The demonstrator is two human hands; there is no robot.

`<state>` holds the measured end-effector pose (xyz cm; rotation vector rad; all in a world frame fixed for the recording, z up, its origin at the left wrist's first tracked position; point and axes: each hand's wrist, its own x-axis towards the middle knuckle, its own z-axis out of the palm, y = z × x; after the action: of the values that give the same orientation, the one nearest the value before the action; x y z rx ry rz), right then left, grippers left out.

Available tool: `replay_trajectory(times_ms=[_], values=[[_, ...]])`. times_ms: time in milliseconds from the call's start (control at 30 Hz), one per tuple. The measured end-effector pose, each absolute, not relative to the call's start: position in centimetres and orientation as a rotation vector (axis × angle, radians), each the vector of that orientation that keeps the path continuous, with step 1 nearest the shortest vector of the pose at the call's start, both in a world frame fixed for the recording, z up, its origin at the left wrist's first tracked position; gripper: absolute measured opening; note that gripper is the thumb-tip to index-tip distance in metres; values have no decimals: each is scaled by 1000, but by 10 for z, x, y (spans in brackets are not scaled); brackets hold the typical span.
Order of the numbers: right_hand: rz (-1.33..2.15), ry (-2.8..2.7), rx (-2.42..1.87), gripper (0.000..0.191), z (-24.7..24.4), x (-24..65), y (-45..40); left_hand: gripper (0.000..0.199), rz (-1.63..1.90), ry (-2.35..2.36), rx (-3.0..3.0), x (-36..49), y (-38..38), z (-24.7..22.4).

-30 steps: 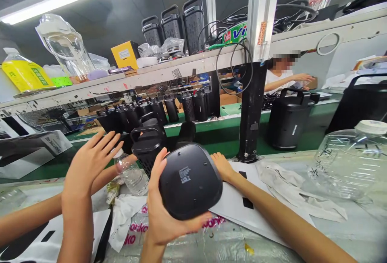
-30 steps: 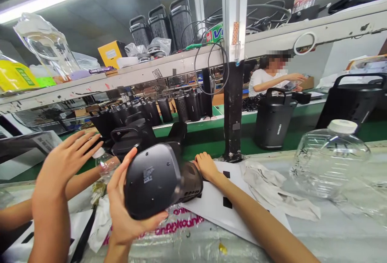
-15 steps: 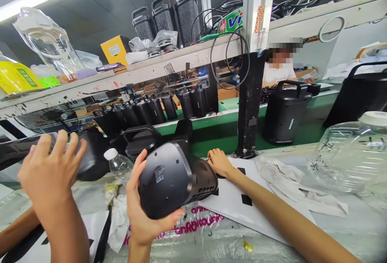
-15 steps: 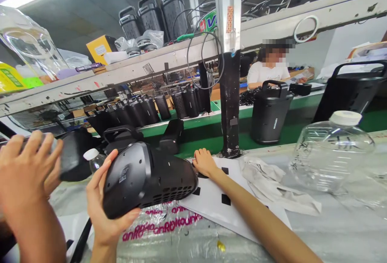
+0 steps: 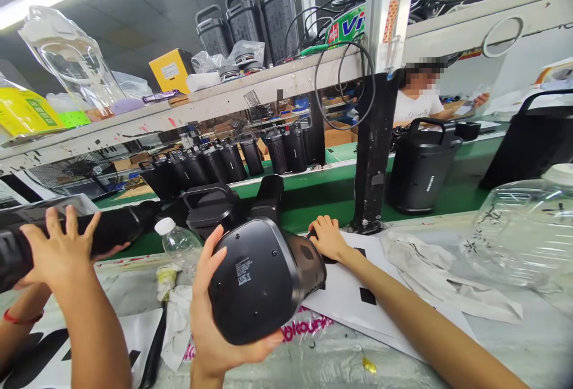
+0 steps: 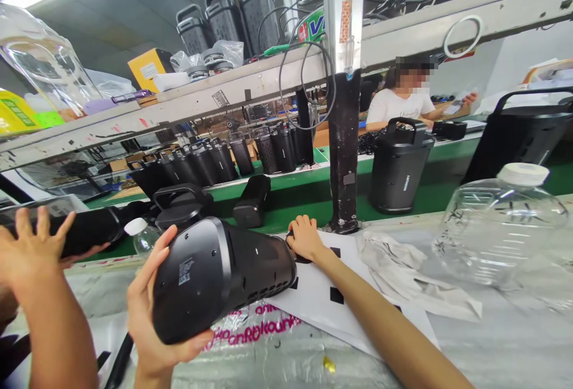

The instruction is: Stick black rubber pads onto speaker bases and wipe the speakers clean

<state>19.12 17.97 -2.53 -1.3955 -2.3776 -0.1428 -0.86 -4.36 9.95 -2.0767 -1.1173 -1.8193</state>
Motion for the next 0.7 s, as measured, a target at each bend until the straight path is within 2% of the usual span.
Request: replay_trajectory(times_ms=[333, 500, 700], values=[[-73, -2495, -1203, 19, -24, 201, 178, 97, -1815, -1103, -2053, -15, -43, 99], [8, -2630, -1062, 30, -10, 220, 180, 96, -1774, -1100, -2087, -15, -44, 99], [42, -2823, -1017, 27, 11, 249, 179, 101, -1829, -996, -2034, -12, -43, 102]])
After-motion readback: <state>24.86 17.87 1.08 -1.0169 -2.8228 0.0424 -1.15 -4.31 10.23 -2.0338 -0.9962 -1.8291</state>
